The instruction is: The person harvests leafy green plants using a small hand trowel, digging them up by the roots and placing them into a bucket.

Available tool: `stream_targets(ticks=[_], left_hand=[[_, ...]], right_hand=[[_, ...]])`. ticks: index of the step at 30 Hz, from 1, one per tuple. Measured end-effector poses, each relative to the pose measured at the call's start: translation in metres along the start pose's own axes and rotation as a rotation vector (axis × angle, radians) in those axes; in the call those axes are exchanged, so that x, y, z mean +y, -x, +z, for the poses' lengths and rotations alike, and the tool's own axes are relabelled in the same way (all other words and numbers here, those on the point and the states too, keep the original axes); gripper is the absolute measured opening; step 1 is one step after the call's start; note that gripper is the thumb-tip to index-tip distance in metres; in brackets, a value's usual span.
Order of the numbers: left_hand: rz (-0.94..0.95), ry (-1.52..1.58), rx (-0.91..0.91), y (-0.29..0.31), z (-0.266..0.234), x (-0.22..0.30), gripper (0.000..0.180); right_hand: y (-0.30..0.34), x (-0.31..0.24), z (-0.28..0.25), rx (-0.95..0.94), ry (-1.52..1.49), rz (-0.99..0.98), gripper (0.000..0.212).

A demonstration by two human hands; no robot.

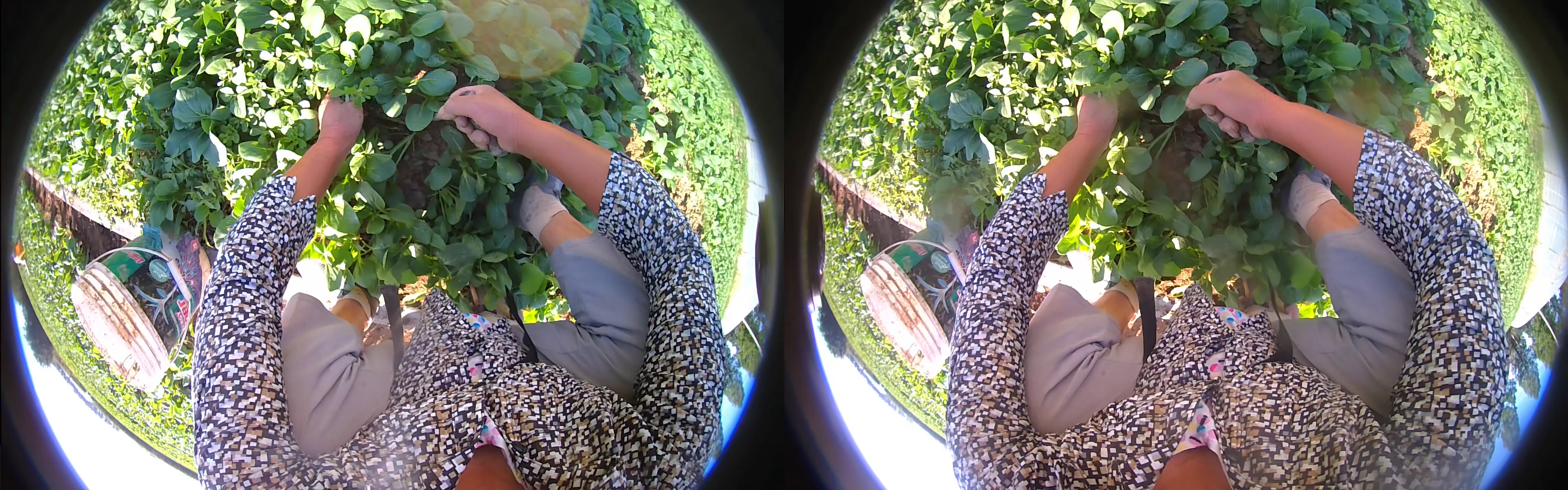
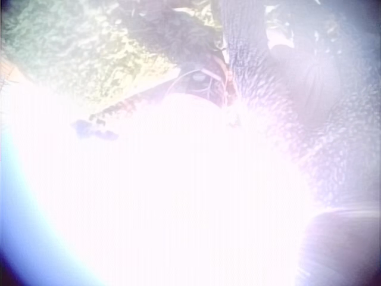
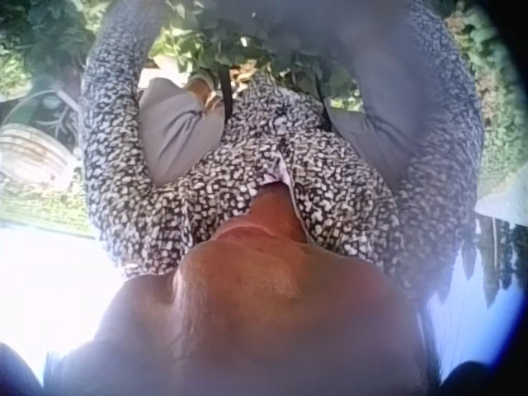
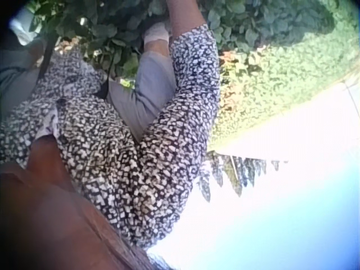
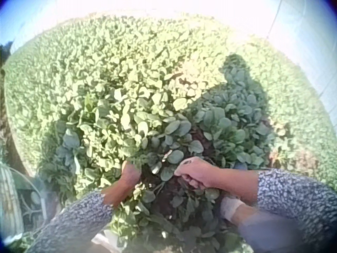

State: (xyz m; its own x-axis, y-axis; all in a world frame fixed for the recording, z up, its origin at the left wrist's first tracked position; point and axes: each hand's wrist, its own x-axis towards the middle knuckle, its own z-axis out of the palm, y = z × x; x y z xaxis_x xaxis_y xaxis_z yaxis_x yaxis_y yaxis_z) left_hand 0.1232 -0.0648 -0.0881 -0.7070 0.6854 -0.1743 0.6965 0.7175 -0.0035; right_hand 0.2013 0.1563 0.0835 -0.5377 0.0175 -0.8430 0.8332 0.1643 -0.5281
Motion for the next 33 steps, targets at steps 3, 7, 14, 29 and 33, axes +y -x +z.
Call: stream_targets(ticks=[3, 7, 14, 29, 33], left_hand=[[-0.418, 0.915, 0.541, 0.033, 0.068, -0.048, 0.024], [-0.411, 0.676, 0.015, 0.031, -0.015, -0.023, 0.026], [-0.366, 0.773, -0.036, 0.008, -0.035, -0.010, 0.025], [-0.205, 0.606, 0.048, -0.042, -0.010, -0.010, 0.030], [-0.226, 0.589, 0.000, -0.046, -0.014, -0.012, 0.028]], right_hand=[[0.010, -0.026, 0.021, -0.091, 0.337, -0.135, 0.022], [0.014, -0.007, 0.002, 0.227, 0.903, -0.640, 0.026], [0.015, -0.013, -0.001, 0.309, 0.990, -0.541, 0.024], [0.005, -0.010, 0.031, 0.237, 0.887, -0.415, 0.024], [-0.001, -0.017, 0.032, 0.215, 1.012, -0.487, 0.023]])
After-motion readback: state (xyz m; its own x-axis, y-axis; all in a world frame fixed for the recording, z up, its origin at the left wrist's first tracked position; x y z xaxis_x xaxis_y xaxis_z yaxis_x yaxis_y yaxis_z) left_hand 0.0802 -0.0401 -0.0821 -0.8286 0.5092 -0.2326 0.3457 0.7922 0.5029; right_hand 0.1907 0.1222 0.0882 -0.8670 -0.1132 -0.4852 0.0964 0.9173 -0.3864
